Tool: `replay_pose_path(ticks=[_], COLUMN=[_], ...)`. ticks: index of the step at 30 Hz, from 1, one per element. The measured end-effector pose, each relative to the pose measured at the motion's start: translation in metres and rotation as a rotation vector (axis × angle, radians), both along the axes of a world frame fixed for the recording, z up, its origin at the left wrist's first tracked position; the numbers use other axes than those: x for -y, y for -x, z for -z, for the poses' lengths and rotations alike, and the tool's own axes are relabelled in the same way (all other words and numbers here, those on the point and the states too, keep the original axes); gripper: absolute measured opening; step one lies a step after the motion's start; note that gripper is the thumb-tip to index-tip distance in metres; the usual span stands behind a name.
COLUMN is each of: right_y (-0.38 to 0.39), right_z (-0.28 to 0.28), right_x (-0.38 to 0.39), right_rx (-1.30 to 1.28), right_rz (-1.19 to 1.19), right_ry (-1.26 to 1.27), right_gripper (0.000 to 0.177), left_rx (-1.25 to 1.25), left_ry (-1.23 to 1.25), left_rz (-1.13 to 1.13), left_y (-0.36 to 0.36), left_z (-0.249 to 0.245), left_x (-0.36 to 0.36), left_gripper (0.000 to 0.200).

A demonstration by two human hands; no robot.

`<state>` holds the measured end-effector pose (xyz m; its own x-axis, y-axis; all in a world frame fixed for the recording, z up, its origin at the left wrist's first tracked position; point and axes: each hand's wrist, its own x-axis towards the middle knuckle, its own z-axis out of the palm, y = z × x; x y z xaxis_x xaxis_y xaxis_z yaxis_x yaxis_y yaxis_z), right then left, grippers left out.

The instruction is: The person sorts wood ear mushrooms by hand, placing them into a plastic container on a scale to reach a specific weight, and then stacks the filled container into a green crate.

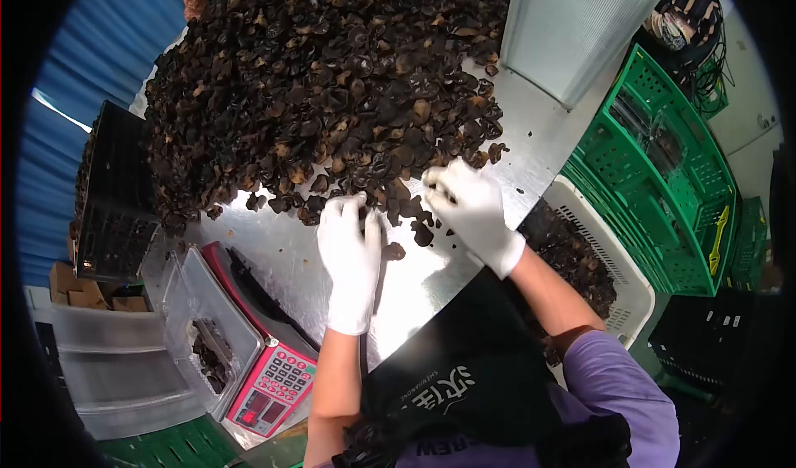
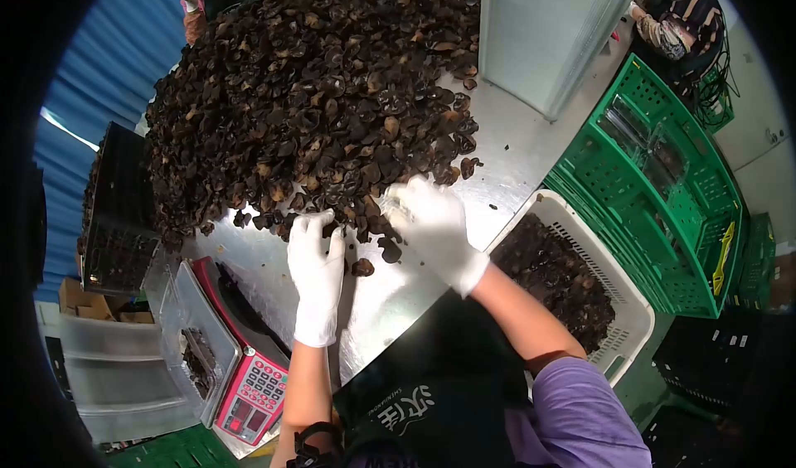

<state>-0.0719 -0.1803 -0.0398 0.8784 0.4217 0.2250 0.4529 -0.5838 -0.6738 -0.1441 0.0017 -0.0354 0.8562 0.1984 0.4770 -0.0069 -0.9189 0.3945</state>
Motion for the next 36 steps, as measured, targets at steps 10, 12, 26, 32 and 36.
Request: replay_pose_path(ticks=[10,12,26,32,36], right_y=[-0.010,0.001,-0.093,-0.061,-0.028], right_z=[0.016,0.021,0.004,-0.004,-0.020], right_x=[-0.019,-0.008,-0.058,-0.025,0.036], right_rx=[0.330,0.235,0.368,0.142,-0.266], right_rz=[-0.118,-0.138,-0.010,0.103,-0.017], right_ry=[0.090,-0.129,0.383,-0.436,-0.595], right_gripper=[0.012,0.008,0.021,0.018,0.012], left_rx=[-0.154,-0.079,-0.002,-0.144,-0.341], left_ry=[-0.151,0.020,1.793,1.032,0.143], left_rz=[-0.024,-0.004,0.185,-0.001,-0.174], left_y=[-0.064,-0.048,0.005,-0.025,-0.064], left_z=[0.003,-0.003,-0.025,-0.013,-0.014], left_x=[-0.005,-0.013,-0.035,-0.021,0.004], left_gripper=[0.021,0.019,0.026,0.018,0.032])
